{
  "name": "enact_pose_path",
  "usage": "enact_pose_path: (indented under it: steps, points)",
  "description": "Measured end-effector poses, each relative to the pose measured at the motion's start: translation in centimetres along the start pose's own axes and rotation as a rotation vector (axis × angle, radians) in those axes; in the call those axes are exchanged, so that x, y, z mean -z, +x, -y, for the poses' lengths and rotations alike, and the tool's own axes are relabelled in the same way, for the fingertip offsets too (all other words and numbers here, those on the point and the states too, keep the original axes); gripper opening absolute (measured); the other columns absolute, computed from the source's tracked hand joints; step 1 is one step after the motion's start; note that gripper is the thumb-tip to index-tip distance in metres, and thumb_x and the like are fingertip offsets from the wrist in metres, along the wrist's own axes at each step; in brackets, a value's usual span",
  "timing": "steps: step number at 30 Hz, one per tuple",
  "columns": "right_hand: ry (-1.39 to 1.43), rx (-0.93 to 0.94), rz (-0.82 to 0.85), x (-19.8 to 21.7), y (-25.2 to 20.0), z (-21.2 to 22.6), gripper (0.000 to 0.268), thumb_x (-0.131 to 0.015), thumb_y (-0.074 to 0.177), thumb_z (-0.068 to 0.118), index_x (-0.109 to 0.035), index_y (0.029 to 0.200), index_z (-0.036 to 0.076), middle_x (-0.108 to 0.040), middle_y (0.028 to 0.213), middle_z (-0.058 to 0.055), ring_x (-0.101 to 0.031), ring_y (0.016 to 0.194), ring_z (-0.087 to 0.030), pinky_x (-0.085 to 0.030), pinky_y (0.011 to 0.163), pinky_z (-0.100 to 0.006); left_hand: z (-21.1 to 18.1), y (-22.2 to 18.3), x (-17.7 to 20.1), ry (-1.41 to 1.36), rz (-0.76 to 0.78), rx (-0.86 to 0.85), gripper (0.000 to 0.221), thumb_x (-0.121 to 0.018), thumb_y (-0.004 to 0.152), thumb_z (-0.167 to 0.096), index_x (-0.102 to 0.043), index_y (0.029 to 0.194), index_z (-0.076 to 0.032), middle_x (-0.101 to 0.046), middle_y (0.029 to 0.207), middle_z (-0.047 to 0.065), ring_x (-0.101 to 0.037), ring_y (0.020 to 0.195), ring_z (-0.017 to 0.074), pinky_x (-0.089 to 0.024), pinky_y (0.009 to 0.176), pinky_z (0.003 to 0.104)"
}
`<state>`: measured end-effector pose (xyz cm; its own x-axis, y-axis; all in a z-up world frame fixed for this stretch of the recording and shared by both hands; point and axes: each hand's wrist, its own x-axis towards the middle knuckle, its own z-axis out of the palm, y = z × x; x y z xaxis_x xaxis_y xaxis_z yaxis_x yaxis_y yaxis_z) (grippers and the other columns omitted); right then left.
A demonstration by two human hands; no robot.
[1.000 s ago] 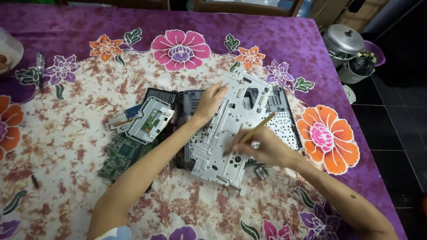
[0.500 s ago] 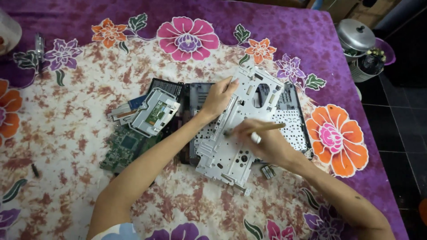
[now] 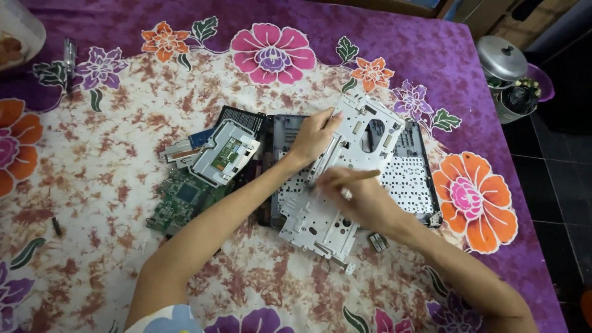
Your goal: Cleaning the internal frame and keyboard assembly of a disassembled laptop using a small brush.
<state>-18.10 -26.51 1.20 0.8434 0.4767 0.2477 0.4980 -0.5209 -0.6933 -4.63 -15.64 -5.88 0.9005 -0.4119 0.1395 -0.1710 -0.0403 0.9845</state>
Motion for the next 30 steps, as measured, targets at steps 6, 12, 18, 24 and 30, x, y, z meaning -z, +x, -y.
enact_pose_path:
  steps: [6,12,18,24,30]
  points:
    - [0.104,0.028,0.07,0.1,0.5,0.7,0.008,-0.066,0.088,-0.003,-0.07,0.095,-0.001,-0.07,0.076,-0.012,-0.071,0.065,-0.022,-0.06,0.061,-0.031,5.2,2.3,-0.6,-0.011,0.005,-0.009,0.06,-0.052,0.104,-0.044,-0.059,0.135,0.008,-0.07,0.116,0.027,-0.063,0.119,0.0317,-0.053,0.091,0.042]
    - [0.025,0.01,-0.015,-0.5,-0.1,-1.3,0.012,-0.062,0.088,-0.007,-0.068,0.095,0.0,-0.068,0.077,-0.012,-0.068,0.064,-0.022,-0.059,0.058,-0.029,1.9,1.4,-0.2,-0.012,0.018,-0.033,0.066,-0.051,0.104,-0.045,-0.056,0.136,0.012,-0.068,0.118,0.031,-0.064,0.118,0.0351,-0.053,0.091,0.042]
    - [0.092,0.092,0.021,-1.5,0.3,0.5,0.007,-0.063,0.089,-0.004,-0.069,0.093,-0.002,-0.068,0.073,-0.013,-0.069,0.06,-0.022,-0.058,0.053,-0.029,2.4,1.3,-0.3,-0.016,0.036,-0.029,0.067,-0.049,0.105,-0.046,-0.054,0.139,0.012,-0.069,0.118,0.03,-0.064,0.116,0.0333,-0.053,0.089,0.042]
    - [0.049,0.132,0.167,-0.7,1.3,2.7,0.01,-0.062,0.09,-0.004,-0.07,0.085,-0.003,-0.067,0.071,-0.012,-0.068,0.058,-0.02,-0.057,0.054,-0.026,7.4,3.4,-1.1,-0.025,0.033,-0.037,0.067,-0.049,0.105,-0.045,-0.053,0.139,0.012,-0.07,0.114,0.028,-0.065,0.113,0.0318,-0.054,0.088,0.042]
    - [-0.03,0.243,0.131,-1.1,3.0,3.0,0.01,-0.061,0.09,-0.008,-0.069,0.085,-0.008,-0.067,0.071,-0.015,-0.069,0.058,-0.021,-0.055,0.052,-0.026,7.3,3.6,-1.1,-0.055,0.054,-0.061,0.066,-0.048,0.107,-0.045,-0.052,0.14,0.012,-0.07,0.114,0.028,-0.068,0.107,0.0321,-0.055,0.085,0.041]
